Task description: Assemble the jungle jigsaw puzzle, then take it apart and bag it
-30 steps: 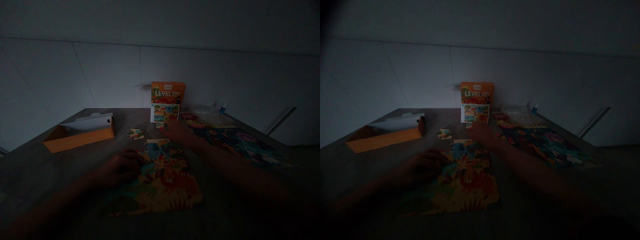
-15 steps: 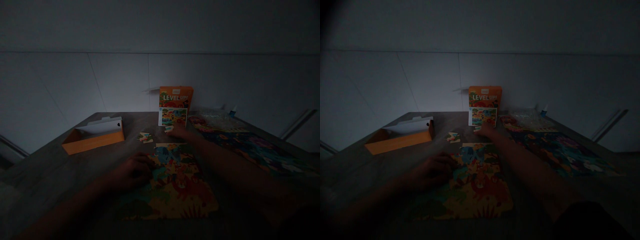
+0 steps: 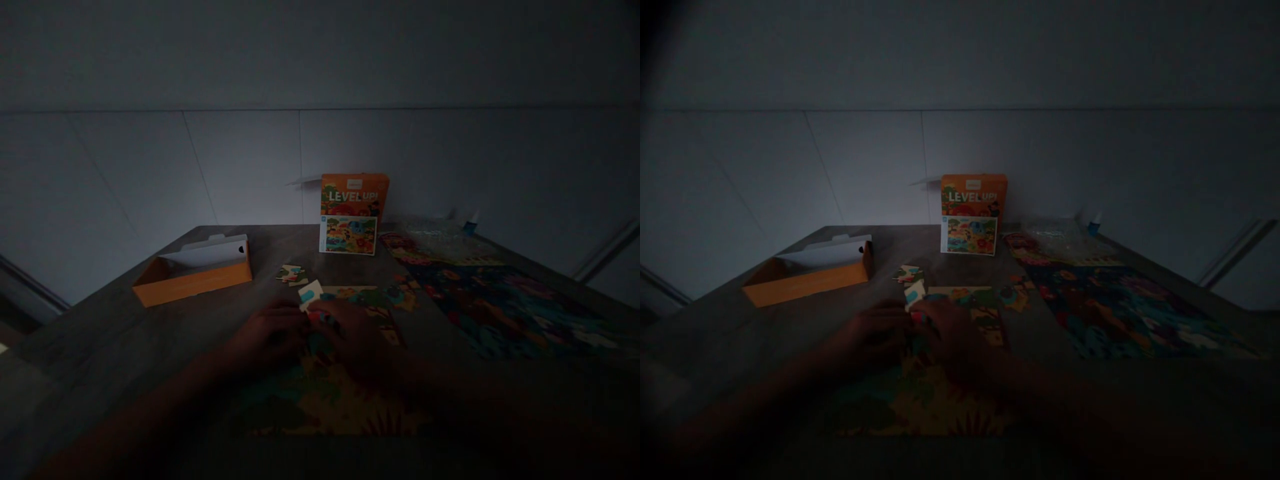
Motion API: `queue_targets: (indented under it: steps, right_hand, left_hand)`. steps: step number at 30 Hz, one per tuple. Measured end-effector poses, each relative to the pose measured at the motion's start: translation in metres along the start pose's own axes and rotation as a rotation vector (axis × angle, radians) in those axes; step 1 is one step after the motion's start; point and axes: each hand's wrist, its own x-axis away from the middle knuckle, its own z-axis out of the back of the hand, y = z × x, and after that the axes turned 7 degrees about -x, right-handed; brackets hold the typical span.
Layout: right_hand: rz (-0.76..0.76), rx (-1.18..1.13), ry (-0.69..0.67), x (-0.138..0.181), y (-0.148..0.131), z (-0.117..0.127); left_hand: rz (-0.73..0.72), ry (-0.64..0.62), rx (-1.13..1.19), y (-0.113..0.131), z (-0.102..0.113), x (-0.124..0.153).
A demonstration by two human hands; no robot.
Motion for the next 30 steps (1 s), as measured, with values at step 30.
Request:
queue_targets:
  steps: [30]
  right_hand:
    - [-0.012,0.118,-0.088,-0.008,0.009,-0.003]
  left_hand:
    - [0.581,0.233,0.384,-0.011,-0.008,-0.001]
